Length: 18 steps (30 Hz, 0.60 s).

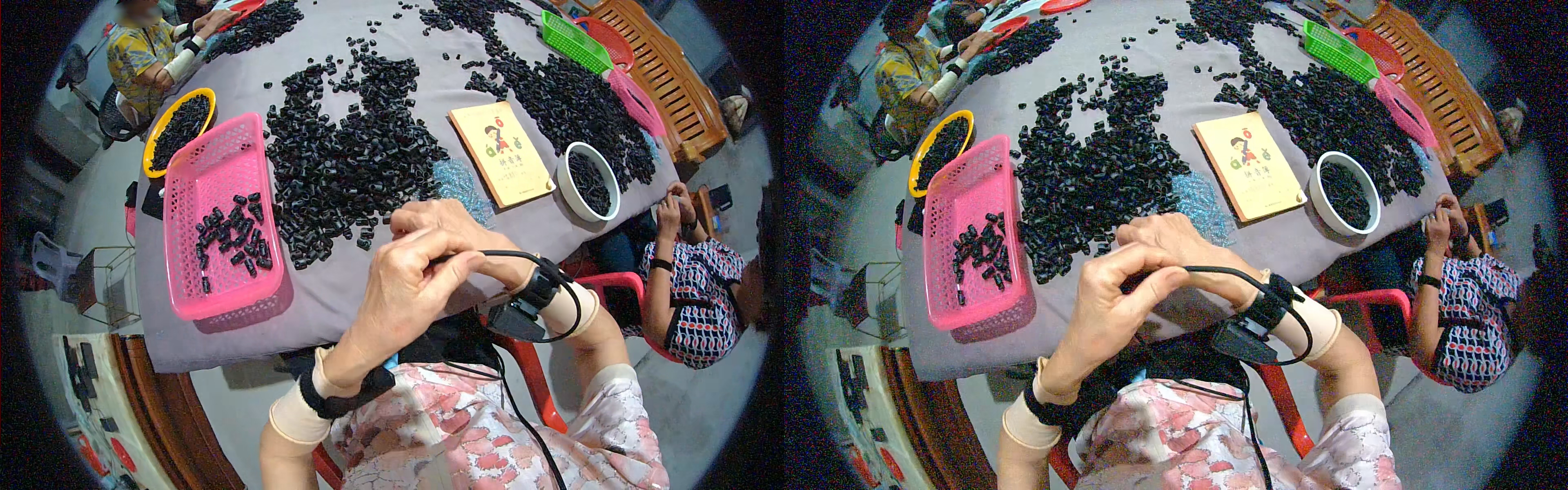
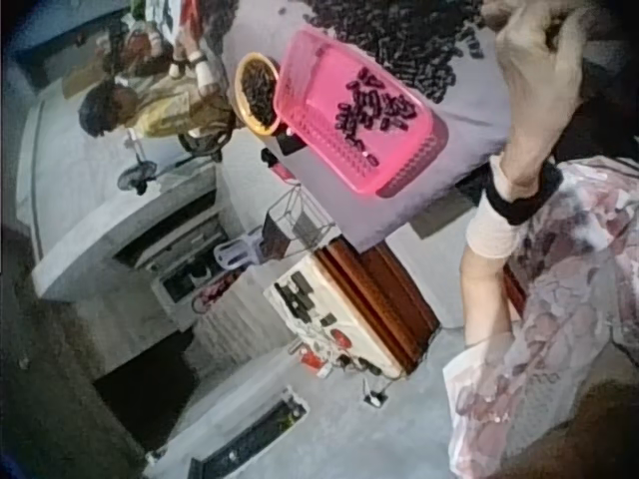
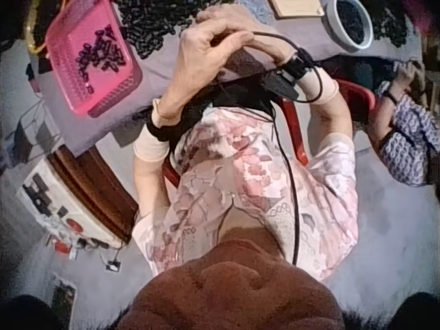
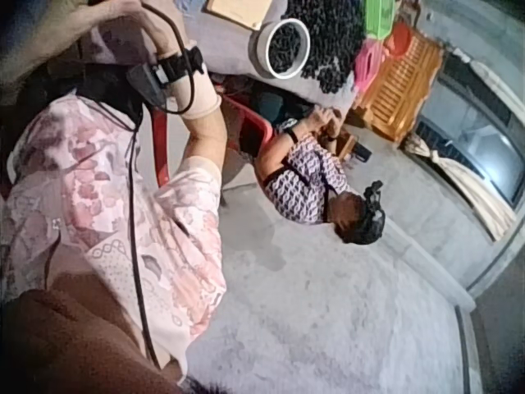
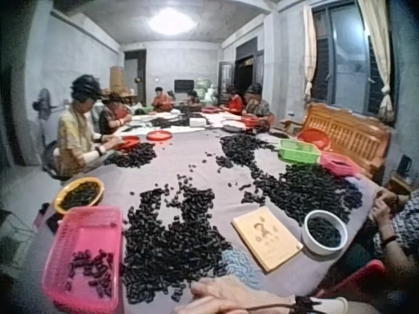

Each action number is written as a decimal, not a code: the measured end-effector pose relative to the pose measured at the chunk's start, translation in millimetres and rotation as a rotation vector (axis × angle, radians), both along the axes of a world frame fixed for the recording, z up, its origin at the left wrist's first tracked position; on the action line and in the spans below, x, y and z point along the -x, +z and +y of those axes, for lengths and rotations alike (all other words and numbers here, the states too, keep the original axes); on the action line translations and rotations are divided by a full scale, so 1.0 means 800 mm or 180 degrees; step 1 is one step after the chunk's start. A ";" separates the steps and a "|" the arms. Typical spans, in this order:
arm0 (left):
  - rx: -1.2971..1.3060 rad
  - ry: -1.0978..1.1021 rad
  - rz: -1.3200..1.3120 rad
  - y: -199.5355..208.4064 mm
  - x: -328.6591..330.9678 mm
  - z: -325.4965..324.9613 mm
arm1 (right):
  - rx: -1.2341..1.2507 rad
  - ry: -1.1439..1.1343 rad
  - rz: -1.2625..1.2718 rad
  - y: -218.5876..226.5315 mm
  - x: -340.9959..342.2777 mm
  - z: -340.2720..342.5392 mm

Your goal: Sort small black plastic shoe components and put them into a pink basket.

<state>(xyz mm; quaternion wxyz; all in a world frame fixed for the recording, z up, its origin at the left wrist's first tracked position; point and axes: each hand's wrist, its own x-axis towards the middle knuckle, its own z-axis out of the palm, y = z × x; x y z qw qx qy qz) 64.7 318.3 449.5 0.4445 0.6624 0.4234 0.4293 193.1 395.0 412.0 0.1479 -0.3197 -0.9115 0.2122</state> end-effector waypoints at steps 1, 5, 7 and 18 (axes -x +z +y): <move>0.0000 -0.0011 -0.0010 0.002 0.000 0.005 | 0.0193 0.0244 0.0487 -0.001 -0.009 -0.005; 0.0150 -0.0438 -0.0194 0.000 0.006 0.028 | 0.0847 0.0381 0.0644 0.000 -0.026 -0.051; 0.0577 -0.0972 -0.0451 -0.008 0.011 0.041 | 0.0563 0.0970 -0.0758 0.030 -0.024 -0.076; 0.1378 -0.1196 -0.1671 -0.090 -0.095 0.030 | 0.2794 0.1429 0.2688 0.081 0.093 -0.074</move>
